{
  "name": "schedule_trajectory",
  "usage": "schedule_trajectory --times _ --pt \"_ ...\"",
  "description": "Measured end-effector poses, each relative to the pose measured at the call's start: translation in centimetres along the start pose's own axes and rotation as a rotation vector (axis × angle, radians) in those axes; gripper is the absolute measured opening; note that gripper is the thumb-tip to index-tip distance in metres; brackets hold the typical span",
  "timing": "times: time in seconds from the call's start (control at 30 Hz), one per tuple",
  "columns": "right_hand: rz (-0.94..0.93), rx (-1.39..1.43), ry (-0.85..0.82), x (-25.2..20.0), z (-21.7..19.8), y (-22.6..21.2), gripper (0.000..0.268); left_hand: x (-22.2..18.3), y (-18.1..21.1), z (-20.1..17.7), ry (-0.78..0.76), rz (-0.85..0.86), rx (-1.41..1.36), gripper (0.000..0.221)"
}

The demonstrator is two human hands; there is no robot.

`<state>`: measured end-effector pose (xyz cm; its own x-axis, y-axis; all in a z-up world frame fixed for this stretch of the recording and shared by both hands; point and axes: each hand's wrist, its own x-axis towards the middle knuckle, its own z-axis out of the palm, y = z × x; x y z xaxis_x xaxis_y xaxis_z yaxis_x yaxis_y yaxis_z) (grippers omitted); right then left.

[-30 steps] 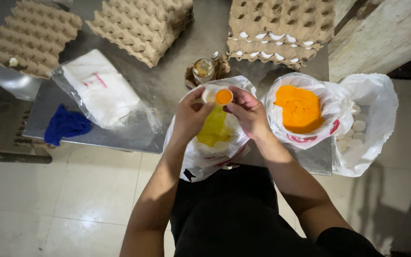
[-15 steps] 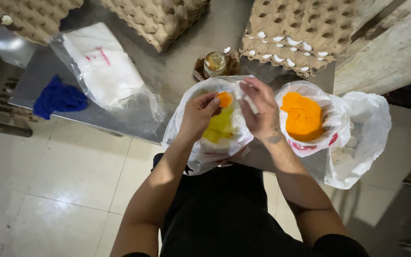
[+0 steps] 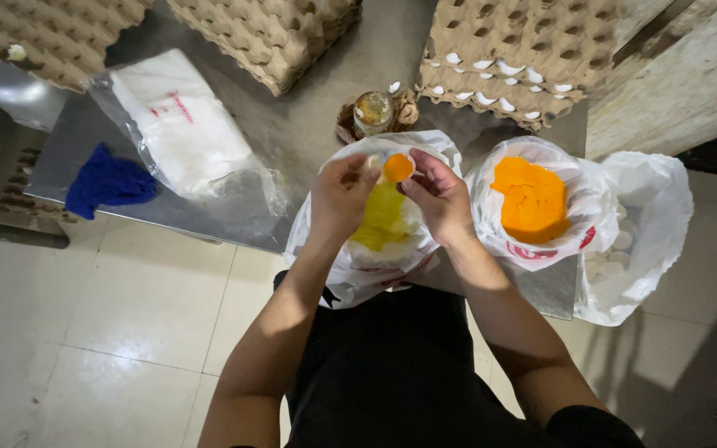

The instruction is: The person cracks open eggs and separates the yolks from the whites, placing the yolks into one plastic-lined container and the whites into another.

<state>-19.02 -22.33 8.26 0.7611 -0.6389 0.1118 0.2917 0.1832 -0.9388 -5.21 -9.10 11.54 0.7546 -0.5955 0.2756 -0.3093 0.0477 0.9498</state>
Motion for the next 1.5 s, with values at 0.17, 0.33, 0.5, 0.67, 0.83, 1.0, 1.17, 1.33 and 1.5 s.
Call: schedule_trajectory --times 0.17,0.33,0.5,0.67,0.83,1.0,1.17,1.33,1.5 --pt "-0.233 -0.458 -0.018 -1.1 1.6 -3.4 0.047 0.3 -1.8 1.1 -0.112 -0.463 -0.380 0.030" --pt "-0.580 -0.894 0.301 -2.5 1.3 -4.7 0.052 1.1 -0.9 0.8 -0.159 -0.392 -0.312 0.032" --pt "-0.276 -0.685 0.276 -3.6 1.6 -3.5 0.074 2.2 0.2 0.5 -0.159 -0.371 -0.251 0.034" --pt "-0.277 -0.573 0.086 -3.6 3.2 -2.7 0.098 2.6 1.3 0.1 -0.166 -0.325 -0.215 0.036" --pt "-0.116 -0.600 -0.056 -2.8 3.5 -3.3 0.093 2.8 2.2 -0.2 -0.190 -0.338 -0.208 0.035" --pt "-0.125 -0.563 -0.041 -2.7 2.5 -4.3 0.093 3.1 2.5 -0.2 -0.246 -0.365 -0.305 0.033" --pt "-0.269 -0.585 0.089 -4.1 -2.2 -3.0 0.089 3.1 3.1 0.5 -0.290 -0.345 -0.320 0.033" --pt "-0.331 -0.333 0.550 -5.5 -9.9 -2.7 0.072 3.5 2.4 6.4 -0.465 -0.386 -0.415 0.033" --pt "-0.267 -0.739 0.787 -8.7 -12.6 -5.9 0.076 2.4 1.3 16.9 -0.366 0.343 0.103 0.028"
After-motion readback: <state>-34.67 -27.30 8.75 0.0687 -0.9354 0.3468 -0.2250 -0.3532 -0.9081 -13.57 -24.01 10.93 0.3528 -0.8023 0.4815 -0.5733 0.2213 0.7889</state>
